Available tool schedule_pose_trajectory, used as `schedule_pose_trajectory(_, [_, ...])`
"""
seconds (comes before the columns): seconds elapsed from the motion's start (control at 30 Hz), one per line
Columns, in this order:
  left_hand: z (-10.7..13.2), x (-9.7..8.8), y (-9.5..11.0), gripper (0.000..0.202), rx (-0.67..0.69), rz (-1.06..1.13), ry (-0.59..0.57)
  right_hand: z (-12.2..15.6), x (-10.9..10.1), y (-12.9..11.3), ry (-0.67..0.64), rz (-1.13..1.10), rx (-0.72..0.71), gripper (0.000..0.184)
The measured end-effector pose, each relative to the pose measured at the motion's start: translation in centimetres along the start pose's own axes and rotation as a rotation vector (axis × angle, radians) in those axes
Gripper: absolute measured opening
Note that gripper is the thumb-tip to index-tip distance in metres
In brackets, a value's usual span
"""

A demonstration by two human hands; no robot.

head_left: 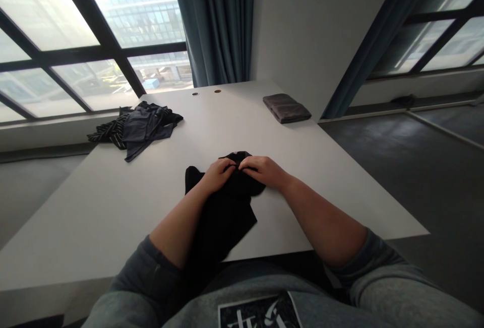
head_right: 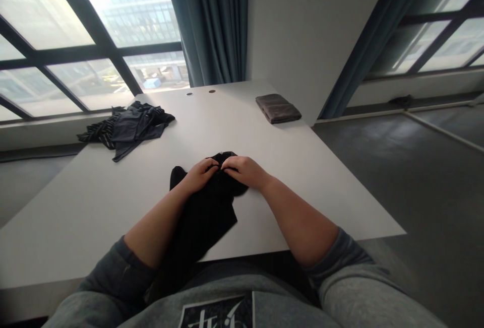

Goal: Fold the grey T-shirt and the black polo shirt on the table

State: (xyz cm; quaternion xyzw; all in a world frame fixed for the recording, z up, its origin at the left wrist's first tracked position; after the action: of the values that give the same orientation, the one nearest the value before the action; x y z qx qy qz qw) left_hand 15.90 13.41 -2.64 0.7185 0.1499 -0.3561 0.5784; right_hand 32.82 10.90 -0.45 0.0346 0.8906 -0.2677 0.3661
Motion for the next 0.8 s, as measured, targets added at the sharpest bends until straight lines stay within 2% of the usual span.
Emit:
schedule_pose_trajectory(0.1, [0.3, 0.4, 0.3, 0.021, -0.076, 0.110, -0.079, -0.2, 0.1, -0.3, 0.030, 0.023, -0.011, 0.020])
schedule_pose_trajectory(0.27, [0.9, 0.6, 0.4, 0.026, -0.209, 0.292, -0.127, -0.4, 0.3, -0.7, 0.070, 0.102, -0.051, 0.018])
schedule_pose_trajectory(0.5, [1.6, 0.9, 0.0, 0.034, -0.285, 0.507, -0.231, -0.6, 0.4, -1.4, 0.072, 0.191, -0.086, 0.021])
schedule_pose_trajectory(0.6, [1.7, 0.7, 0.4, 0.035, -0.224, 0.400, -0.207, -0.6, 0.4, -1.2, 0.071, 0.185, -0.056, 0.018])
schedule_pose_trajectory(0.8, [1.6, 0.6, 1.0, 0.024, -0.143, 0.165, -0.112, -0.6, 0.6, -1.2, 0.045, 0.141, -0.058, 0.018])
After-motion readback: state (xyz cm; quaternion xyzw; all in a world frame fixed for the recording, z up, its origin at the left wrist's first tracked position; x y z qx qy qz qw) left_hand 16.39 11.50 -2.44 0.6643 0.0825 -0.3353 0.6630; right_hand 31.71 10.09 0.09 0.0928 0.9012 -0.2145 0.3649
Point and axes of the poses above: each hand's wrist, its own z-axis away from the middle knuckle, its own x-axis out of the palm, y = z × x, the point moved 6 cm from there along -z, towards the middle knuckle, and after that the axes turned 15 degrees about -x, right-handed, at the moved point
